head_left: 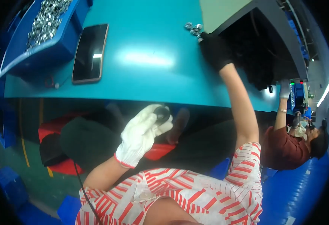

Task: Assembling small metal rings into black plastic components at a factory workbench.

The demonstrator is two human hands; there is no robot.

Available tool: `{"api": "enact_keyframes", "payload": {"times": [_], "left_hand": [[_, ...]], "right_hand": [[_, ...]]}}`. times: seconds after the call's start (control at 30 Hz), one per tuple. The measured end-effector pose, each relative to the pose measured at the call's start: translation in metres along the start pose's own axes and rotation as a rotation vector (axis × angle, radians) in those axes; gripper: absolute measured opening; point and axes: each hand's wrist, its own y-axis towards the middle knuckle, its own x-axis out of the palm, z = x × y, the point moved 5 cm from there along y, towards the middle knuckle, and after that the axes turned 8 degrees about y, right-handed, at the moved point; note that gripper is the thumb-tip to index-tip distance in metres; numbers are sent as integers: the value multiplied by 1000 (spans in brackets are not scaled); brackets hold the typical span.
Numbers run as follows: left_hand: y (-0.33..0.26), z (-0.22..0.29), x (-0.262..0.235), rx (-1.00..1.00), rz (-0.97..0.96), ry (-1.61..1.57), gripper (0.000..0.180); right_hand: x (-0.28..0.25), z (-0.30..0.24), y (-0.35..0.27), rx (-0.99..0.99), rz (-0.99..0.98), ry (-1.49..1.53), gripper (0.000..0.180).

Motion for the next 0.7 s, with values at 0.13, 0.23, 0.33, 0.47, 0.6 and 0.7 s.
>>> {"api": "enact_keyframes", "payload": {"times": [0.13,0.23,0.33,0.47,0.6,0.7], "left_hand": [[-2,2,-1,-11,2,-19,35],[-2,-3,-5,-14,-29,-43,36],[-4,-6,-6,-26,-31,-49,37],[-7,-9,-9,-80,-2,22,36],[-7,-13,-10,-90,62,91,34],[-5,-13,-8,-75,96,161,37]], "right_hand": [[-12,-19,-24,-141,112,138,26],[-20,-34,-54,-159,190,310,17],[-24,-45,-80,-99,132,465,24],[-31,-68,-113,-86,114,675,33],[-45,-96,-148,-148,-33,1012,30],[-44,-110,-168,-130,-146,1093,26]]}}
